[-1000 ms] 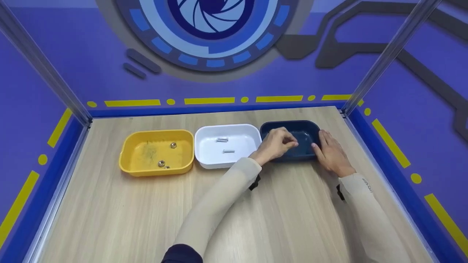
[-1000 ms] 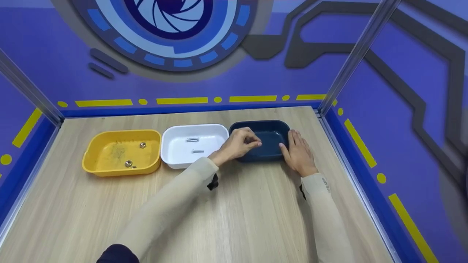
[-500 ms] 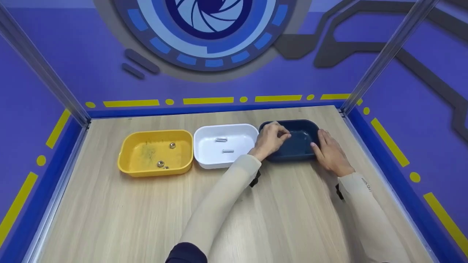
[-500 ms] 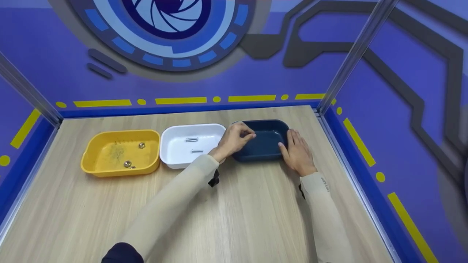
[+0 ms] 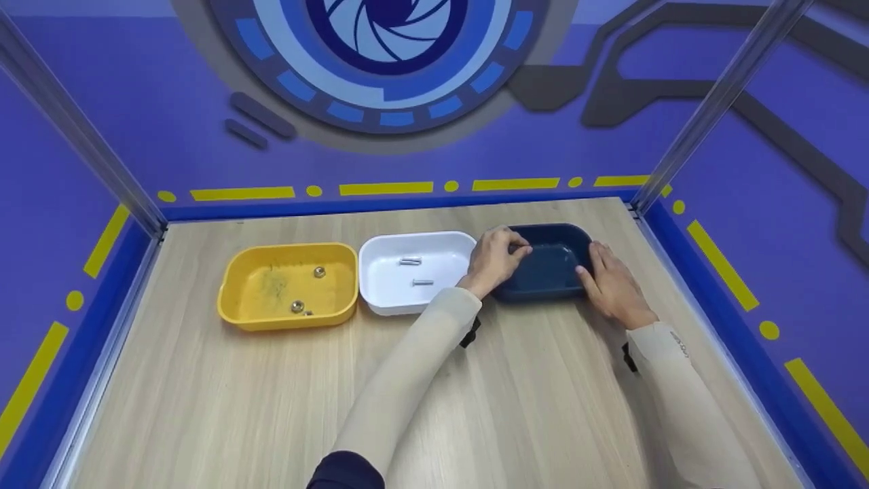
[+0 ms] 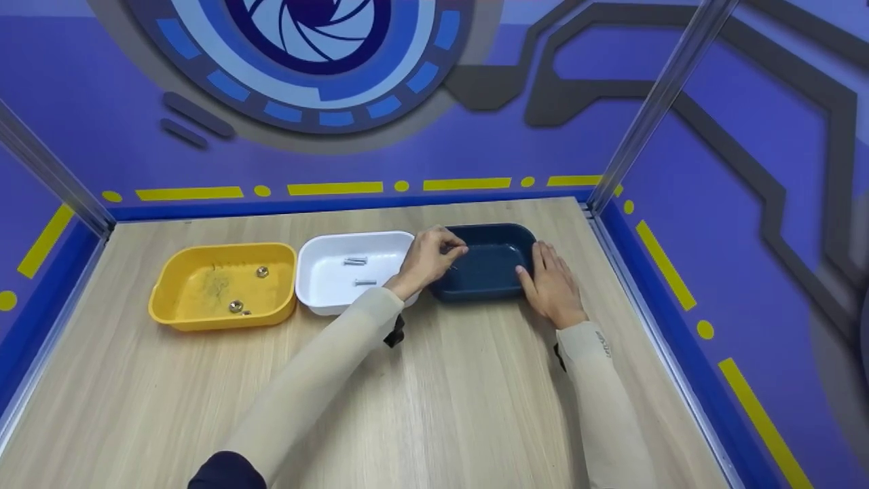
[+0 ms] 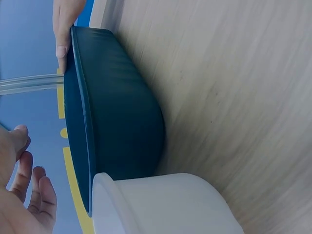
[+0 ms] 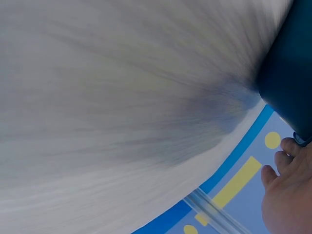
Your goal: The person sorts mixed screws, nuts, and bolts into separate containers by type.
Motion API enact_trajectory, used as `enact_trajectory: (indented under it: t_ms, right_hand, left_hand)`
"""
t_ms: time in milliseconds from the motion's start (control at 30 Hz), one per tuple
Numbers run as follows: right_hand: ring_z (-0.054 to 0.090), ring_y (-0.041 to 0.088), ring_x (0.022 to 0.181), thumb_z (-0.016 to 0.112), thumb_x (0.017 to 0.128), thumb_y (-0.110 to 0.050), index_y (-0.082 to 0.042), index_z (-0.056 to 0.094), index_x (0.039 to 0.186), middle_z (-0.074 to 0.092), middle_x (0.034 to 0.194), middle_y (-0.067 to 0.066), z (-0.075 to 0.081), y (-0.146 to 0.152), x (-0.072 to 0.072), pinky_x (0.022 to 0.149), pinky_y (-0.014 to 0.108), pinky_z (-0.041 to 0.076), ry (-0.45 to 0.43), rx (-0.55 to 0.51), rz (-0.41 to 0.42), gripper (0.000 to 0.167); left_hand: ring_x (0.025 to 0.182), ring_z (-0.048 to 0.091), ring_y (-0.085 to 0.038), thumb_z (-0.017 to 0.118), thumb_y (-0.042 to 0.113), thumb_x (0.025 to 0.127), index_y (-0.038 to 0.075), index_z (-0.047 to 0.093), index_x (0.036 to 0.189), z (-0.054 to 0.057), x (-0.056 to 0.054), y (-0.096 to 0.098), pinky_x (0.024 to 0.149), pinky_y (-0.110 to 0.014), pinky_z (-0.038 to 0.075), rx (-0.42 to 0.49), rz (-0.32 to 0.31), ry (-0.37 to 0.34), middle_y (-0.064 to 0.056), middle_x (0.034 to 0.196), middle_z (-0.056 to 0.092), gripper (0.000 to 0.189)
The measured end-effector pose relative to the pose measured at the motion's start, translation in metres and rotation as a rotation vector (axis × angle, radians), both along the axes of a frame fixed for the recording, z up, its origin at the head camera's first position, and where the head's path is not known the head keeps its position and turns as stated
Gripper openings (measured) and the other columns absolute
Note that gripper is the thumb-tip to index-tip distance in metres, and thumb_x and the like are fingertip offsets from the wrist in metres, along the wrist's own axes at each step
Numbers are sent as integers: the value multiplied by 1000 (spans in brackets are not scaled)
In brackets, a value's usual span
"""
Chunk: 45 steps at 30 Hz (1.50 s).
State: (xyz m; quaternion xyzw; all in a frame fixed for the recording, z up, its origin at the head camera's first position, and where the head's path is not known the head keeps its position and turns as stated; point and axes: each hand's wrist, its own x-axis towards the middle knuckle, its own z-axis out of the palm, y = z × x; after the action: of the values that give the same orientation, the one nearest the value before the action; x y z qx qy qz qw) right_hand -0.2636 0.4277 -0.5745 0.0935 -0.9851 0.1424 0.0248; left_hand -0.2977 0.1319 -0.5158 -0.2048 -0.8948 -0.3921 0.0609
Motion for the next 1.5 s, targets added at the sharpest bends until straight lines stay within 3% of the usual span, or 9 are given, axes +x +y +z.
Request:
enact_trajectory:
  t_ms: [267, 600, 900, 1500]
  right_hand:
    - [16, 52, 162, 32, 116, -46, 11, 15, 166, 17, 174, 34, 1, -1, 1, 131, 67, 16, 9, -14, 12, 77]
    - [16, 54, 161, 30, 116, -49, 10, 13, 167, 16, 174, 34, 2, -1, 1, 131, 68, 16, -5, 1, -5, 79]
    - [16, 55, 161, 31, 116, -48, 10, 12, 166, 15, 173, 35, 5, -2, 3, 131, 67, 16, -16, -5, 3, 79]
    - [12, 53, 162, 29, 115, -52, 9, 10, 167, 13, 175, 33, 1, 0, 0, 131, 68, 14, -32, 3, -10, 82]
  left_hand:
    - [117, 66, -15, 72, 38, 103, 24, 82, 123, 1, 3, 2, 99, -28, 58, -94, -4, -21, 5, 120, 71, 26]
    - [117, 68, -16, 72, 39, 103, 23, 82, 121, 4, 3, -2, 101, -28, 57, -84, -1, 16, 4, 119, 72, 26]
    - [117, 68, -15, 71, 36, 104, 23, 82, 121, 6, 6, -9, 99, -27, 58, -93, -34, 12, 4, 120, 72, 24]
    - [112, 68, -16, 65, 39, 108, 23, 77, 130, 14, 29, -15, 93, -30, 58, -201, -108, 31, 4, 121, 72, 30]
